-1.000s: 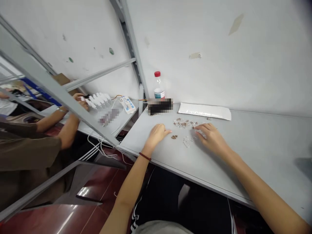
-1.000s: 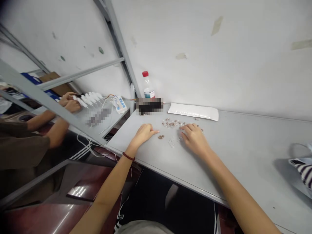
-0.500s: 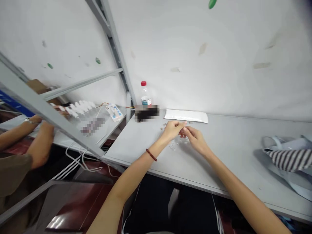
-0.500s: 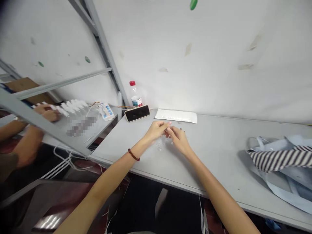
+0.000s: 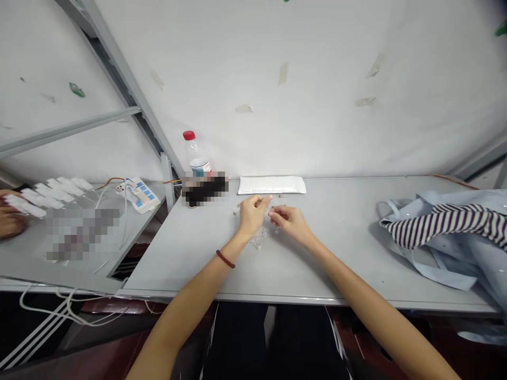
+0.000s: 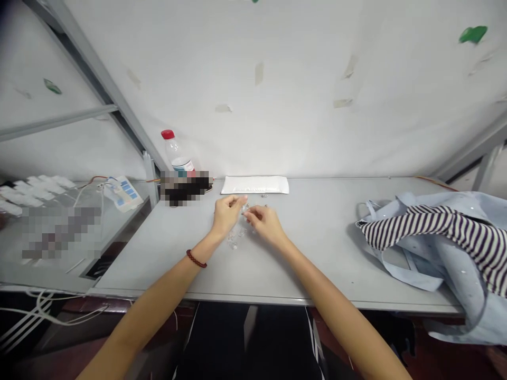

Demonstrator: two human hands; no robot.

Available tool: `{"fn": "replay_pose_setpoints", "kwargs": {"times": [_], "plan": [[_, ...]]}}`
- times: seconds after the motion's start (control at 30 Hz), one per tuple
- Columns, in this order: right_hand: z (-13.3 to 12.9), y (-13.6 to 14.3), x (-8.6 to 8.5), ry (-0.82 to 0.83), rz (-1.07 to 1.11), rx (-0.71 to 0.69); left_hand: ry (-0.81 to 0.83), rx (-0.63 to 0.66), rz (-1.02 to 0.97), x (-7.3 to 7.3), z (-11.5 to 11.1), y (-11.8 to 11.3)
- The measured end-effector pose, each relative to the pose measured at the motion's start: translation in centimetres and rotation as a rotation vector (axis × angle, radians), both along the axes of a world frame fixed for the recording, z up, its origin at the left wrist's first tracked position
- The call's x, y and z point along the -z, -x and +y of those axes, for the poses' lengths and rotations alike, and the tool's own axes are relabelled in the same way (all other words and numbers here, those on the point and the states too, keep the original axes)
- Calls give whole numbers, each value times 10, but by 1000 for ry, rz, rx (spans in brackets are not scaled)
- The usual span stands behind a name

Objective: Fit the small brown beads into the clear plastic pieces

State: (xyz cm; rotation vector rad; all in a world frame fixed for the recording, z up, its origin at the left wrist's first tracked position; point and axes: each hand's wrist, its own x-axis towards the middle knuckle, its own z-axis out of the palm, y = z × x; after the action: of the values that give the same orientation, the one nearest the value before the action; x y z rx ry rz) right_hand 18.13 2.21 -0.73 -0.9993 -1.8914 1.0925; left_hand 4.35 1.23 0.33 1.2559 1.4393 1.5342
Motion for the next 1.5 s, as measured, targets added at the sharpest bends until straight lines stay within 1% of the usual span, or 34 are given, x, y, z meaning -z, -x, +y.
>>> {"fn": "replay_pose_setpoints", "kwargs": {"times": [0.03,0.07,0.1,0.17,0.2,0.27,0.33,0.43,0.53,0.63,0.73,0.83,0.9,1.0,1.07,1.13,1.2,1.27,1.43,1.5], "plan": [[1,0,3,-82,-76,10,39,-5,-119,-1,3,6],[2,0,6,-172,-155,15,107,20,-308,-3,5,14],[4,0,9,-259,-234,14,175,81,-487,-4,7,22],[9,-3,13,-394,-339,3,242,148,-546,-9,9,39],[12,-5,14,-435,-350,2,273,181,-561,-11,8,46],[20,-12,15,-463,-316,28,324,234,-556,-14,6,56],[29,-21,14,-440,-273,89,362,272,-541,-16,4,59],[39,-34,11,-384,-319,127,402,292,-484,-14,2,57],[42,-44,7,-333,-405,61,449,290,-404,-9,1,51],[40,-52,1,-277,-436,3,497,327,-322,-5,-1,44],[37,-61,-4,-199,-488,-6,547,387,-236,-5,-3,37],[36,-66,-4,-123,-571,-1,571,448,-175,-9,-8,31],[35,-65,-3,-84,-605,6,542,537,-82,-13,-15,25],[32,-61,-1,-70,-625,14,446,744,168,-17,-31,7],[31,-58,0,-81,-624,3,388,902,318,-16,-43,-9],[31,-57,0,-92,-617,-25,380,1000,460,-12,-50,-22],[31,-56,0,-97,-614,-50,384,1012,570,-6,-53,-30],[31,-56,-1,-89,-620,-69,390,968,629,-2,-51,-32],[30,-55,-6,-33,-642,-93,373,735,678,0,-43,-26],[31,-55,-6,-33,-651,-98,361,687,665,0,-42,-26]]}}
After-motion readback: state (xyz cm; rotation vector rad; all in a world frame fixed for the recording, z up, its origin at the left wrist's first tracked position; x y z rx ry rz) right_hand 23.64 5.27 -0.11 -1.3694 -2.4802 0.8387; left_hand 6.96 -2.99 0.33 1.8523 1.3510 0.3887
